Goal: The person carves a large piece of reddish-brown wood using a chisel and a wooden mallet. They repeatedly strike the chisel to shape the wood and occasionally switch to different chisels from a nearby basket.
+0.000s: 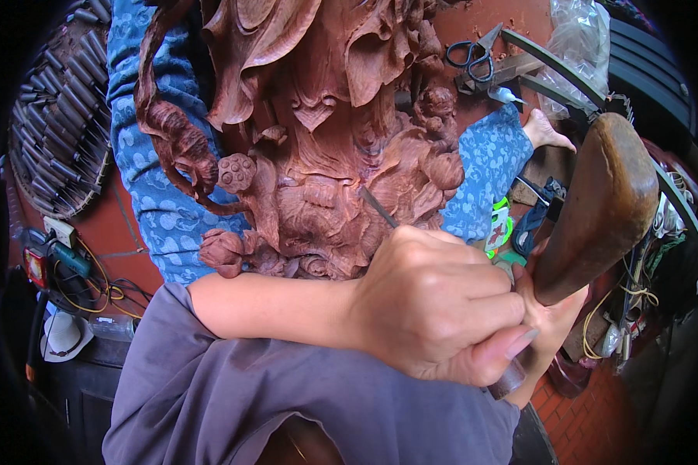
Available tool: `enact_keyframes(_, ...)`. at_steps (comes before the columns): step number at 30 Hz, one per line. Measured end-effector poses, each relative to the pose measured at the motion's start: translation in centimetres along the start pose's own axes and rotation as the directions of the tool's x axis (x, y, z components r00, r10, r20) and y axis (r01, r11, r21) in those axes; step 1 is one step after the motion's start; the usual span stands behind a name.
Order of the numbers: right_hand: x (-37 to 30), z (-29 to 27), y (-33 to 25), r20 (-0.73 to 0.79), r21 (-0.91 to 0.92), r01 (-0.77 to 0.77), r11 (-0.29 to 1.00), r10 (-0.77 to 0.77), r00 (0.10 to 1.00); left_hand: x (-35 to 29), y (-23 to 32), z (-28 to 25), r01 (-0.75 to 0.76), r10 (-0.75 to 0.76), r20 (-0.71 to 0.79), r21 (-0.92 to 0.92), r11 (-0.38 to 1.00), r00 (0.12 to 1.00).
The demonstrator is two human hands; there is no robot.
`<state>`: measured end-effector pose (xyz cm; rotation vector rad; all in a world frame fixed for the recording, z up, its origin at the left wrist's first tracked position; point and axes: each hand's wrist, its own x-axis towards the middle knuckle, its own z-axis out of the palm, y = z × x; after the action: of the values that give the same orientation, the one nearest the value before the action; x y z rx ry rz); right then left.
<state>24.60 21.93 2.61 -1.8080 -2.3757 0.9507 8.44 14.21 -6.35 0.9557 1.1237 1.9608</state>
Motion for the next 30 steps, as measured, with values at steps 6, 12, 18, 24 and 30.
enact_keyframes(6,-0.4,1.0,-0.6,-0.039,0.248,0.006,0.969,0.004,0.999,0.2,-0.6,-0.8,0.023,-0.024,-0.006,-0.039,0.999,1.0)
enact_keyframes(12,-0.4,0.9,-0.2,-0.044,0.208,-0.022,0.978,0.031,0.999,-0.1,-0.7,-1.0,0.071,-0.069,0.024,-0.054,0.996,0.997)
enact_keyframes(18,-1.1,1.0,0.3,-0.054,0.219,-0.052,0.974,0.066,0.996,0.1,-1.0,-1.5,0.092,-0.091,0.087,-0.015,0.996,0.992)
enact_keyframes(24,-1.5,0.8,0.5,-0.087,0.217,-0.102,0.971,0.123,0.989,0.2,-1.1,-2.1,0.109,-0.104,0.171,-0.022,0.994,0.98)
enact_keyframes(30,-2.6,-0.7,0.0,-0.176,0.084,0.247,0.965,-0.23,0.957,0.1,-1.3,-2.2,0.069,-0.063,0.062,-0.099,0.993,0.996)
